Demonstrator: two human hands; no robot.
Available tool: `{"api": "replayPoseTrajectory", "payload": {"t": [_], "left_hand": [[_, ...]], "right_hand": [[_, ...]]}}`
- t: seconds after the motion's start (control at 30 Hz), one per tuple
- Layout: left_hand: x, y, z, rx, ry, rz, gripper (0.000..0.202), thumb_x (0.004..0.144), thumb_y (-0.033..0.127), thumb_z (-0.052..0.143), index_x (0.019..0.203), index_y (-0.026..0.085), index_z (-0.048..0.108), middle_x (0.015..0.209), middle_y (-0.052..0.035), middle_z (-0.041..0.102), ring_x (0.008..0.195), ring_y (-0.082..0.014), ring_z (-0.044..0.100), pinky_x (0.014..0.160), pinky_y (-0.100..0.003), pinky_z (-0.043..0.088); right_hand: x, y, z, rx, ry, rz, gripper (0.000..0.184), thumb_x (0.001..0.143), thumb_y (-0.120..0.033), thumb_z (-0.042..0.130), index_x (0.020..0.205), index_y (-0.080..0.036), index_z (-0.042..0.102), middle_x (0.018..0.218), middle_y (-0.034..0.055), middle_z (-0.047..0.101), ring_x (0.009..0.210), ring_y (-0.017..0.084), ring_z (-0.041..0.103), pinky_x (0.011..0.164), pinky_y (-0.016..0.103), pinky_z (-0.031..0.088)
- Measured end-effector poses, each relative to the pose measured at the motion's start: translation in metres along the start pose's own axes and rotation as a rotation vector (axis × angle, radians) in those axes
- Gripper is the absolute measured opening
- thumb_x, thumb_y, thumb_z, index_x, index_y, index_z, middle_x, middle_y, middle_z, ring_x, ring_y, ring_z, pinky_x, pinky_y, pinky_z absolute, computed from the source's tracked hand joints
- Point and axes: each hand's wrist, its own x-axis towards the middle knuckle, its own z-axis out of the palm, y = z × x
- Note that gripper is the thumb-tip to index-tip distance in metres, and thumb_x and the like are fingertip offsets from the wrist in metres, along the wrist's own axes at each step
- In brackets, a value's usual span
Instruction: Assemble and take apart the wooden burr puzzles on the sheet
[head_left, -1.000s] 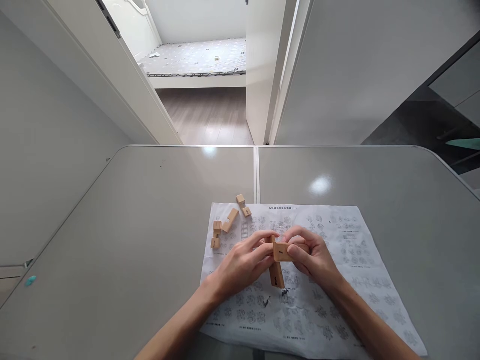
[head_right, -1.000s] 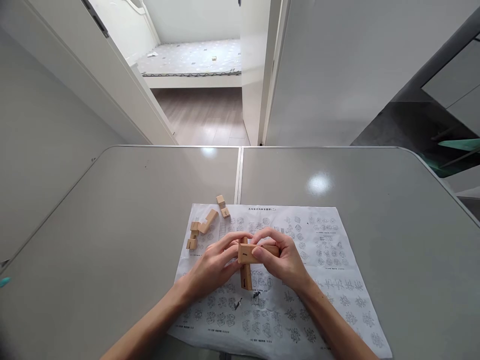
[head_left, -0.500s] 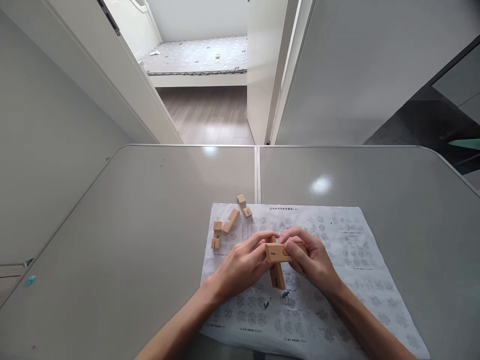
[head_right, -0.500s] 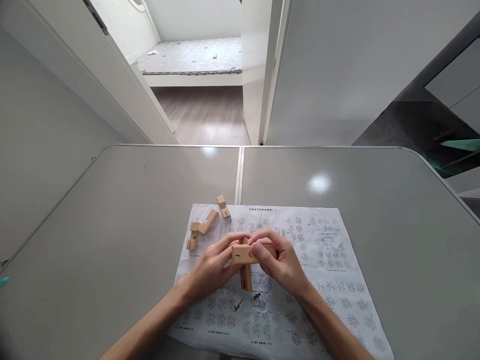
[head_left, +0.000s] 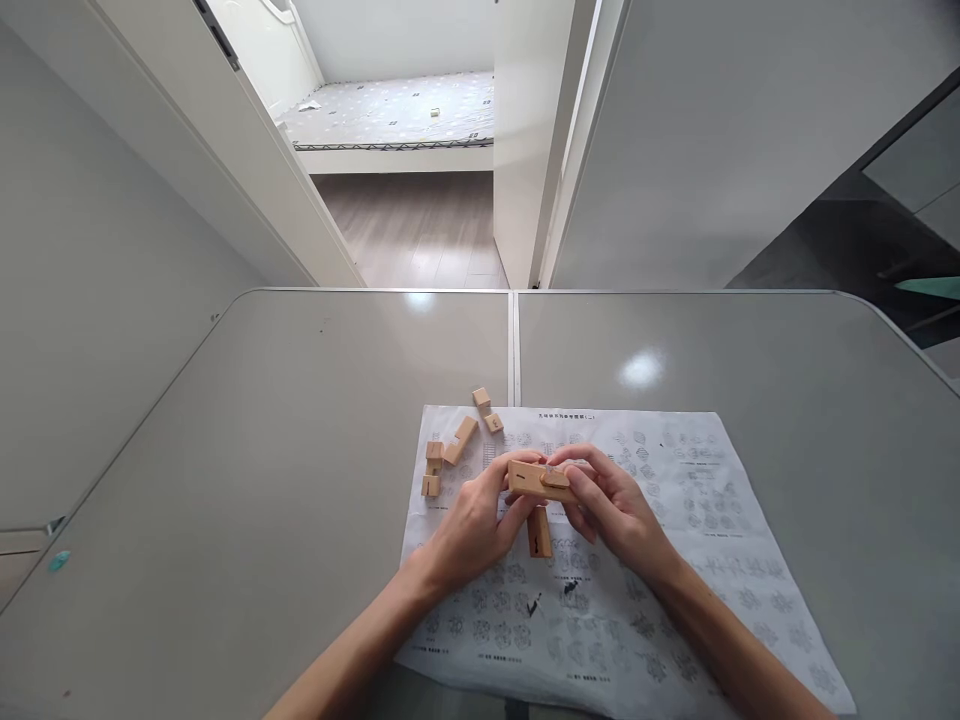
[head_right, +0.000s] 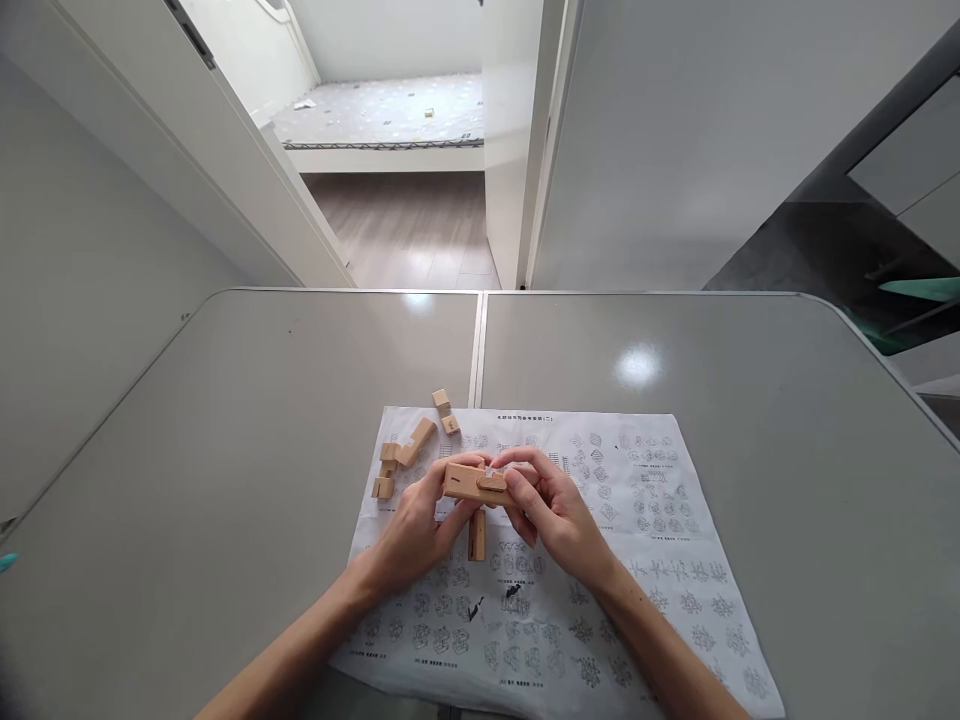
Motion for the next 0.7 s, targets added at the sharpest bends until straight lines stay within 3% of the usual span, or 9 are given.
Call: {"api": "replayPoseTrajectory", "payload": {"t": [0.13, 0.33, 0.7], "left_hand": [[-0.0022, -0.0016, 0.0009, -0.048, -0.014, -0.016, 0.035, 0.109, 0.024, 0.058, 0.142, 0.024, 0.047, 0.129, -0.0102, 0.077, 0.114, -0.0238, 0.079, 0.091, -0.036, 0.067], [-0.0001, 0.001, -0.0005, -0.01, -0.027, -0.016, 0.028, 0.11, 0.025, 0.056, 0.137, 0.024, 0.053, 0.134, -0.0103, 0.076, 0.115, -0.0231, 0.078, 0.096, -0.038, 0.066], [-0.0005, -0.0003, 0.0012, -0.037, -0.015, 0.021, 0.027, 0.11, 0.022, 0.054, 0.136, 0.024, 0.051, 0.141, -0.0119, 0.072, 0.119, -0.0227, 0.077, 0.098, -0.038, 0.065]], "right_hand": [[-0.0001, 0.0024, -0.0005, -0.01, -0.006, 0.01, 0.036, 0.11, -0.055, 0.056, 0.118, -0.022, 0.065, 0.052, -0.01, 0.046, 0.044, 0.011, 0.041, 0.049, 0.025, 0.038], [0.0005, 0.0011, 0.0006, -0.011, -0.002, -0.005, 0.035, 0.109, -0.055, 0.057, 0.111, -0.021, 0.067, 0.053, -0.0096, 0.046, 0.044, 0.011, 0.041, 0.049, 0.025, 0.038], [0.0, 0.0, 0.0013, 0.01, -0.023, -0.03, 0.034, 0.109, -0.054, 0.057, 0.111, -0.022, 0.067, 0.054, -0.0094, 0.047, 0.044, 0.01, 0.04, 0.048, 0.024, 0.037]]}}
